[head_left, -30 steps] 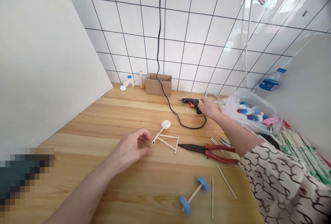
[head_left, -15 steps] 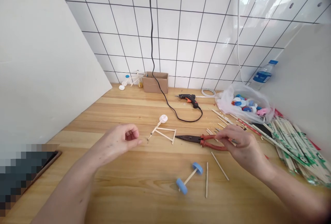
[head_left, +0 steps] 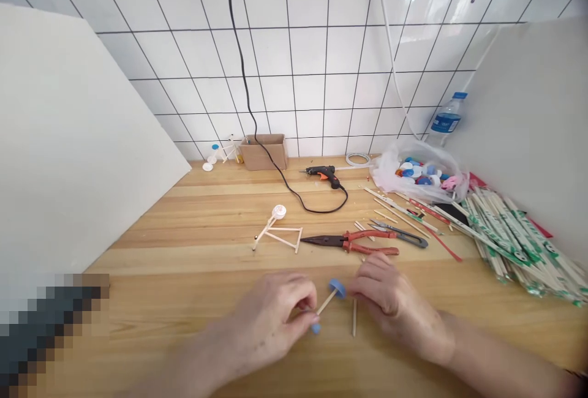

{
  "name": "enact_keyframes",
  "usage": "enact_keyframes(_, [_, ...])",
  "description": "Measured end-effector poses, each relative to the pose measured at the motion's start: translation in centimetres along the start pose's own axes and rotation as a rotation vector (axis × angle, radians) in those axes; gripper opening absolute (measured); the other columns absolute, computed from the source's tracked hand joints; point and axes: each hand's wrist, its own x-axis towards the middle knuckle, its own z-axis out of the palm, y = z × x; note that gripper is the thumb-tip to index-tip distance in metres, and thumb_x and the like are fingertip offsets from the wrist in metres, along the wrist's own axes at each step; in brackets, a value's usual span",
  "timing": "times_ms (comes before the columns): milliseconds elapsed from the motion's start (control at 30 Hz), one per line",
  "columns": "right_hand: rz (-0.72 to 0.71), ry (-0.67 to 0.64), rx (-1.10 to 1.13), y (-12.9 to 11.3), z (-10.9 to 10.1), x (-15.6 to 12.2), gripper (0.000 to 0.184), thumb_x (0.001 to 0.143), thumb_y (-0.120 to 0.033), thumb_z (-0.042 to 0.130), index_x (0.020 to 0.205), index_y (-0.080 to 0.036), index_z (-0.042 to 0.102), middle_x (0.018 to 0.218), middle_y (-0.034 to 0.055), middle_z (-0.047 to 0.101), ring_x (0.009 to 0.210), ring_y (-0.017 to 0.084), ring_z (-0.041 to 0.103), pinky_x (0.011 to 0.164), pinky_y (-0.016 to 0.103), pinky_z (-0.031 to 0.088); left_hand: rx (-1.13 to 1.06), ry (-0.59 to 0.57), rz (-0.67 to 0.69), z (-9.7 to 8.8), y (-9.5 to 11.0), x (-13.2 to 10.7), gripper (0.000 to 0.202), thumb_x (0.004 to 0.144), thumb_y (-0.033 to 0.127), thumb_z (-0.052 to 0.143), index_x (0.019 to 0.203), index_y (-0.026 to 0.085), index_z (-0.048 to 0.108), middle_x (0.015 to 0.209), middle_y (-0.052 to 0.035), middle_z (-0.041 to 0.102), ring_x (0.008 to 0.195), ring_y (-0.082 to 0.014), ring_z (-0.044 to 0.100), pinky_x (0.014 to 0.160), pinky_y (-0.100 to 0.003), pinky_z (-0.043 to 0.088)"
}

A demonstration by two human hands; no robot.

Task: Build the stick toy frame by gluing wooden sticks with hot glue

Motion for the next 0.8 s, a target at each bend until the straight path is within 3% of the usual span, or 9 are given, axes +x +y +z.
enact_keyframes(233, [-0.014,-0.045,-0.018,-0.9,-0.1,-0.5,0.024,0.088,-0.009,0.039,0.079,-0.015,0.060,0.070,0.0045,0.056,0.070,0.016,0.046,0.068,0.031,0.036,0.119,0.229,0.239,3.1,-0.3,1.3,0.014,0.081,0.014,0.052,0.068,0.019,0.052,0.069,0.0011,0.057,0.066,-0.0119,0.053,0.060,-0.022,0.040])
enact_keyframes(367, [0.021,-0.096,0.018,-0.5,0.1,-0.9,0.024,0.085,-0.006,0.039,0.083,-0.016,0.061,0.074,0.0054,0.057,0.072,0.018,0.046,0.069,0.033,0.036,0.071,0.344,0.285,4.0,-1.1,2.1,0.013,0.083,0.016,0.050,0.071,0.020,0.051,0.071,-0.0003,0.057,0.068,-0.0131,0.054,0.062,-0.023,0.041])
enact_keyframes(567, [0.039,-0.100,0.052,-0.4,-0.2,-0.5,0.022,0.080,-0.002,0.041,0.081,-0.016,0.059,0.074,0.0049,0.057,0.073,0.018,0.047,0.070,0.033,0.038,0.000,0.318,0.230,4.8,-2.9,2.4,0.011,0.088,0.024,0.048,0.078,0.021,0.052,0.073,0.0002,0.057,0.068,-0.0127,0.055,0.063,-0.023,0.043])
enact_keyframes(800, [0.035,-0.083,0.049,0.8,-1.0,-0.4,0.028,0.078,0.001,0.042,0.089,-0.018,0.060,0.080,0.0051,0.062,0.077,0.019,0.052,0.075,0.036,0.041,-0.081,0.330,0.161,4.5,-3.7,2.3,0.012,0.087,0.028,0.050,0.078,0.021,0.053,0.072,0.0000,0.058,0.068,-0.0127,0.055,0.065,-0.023,0.045])
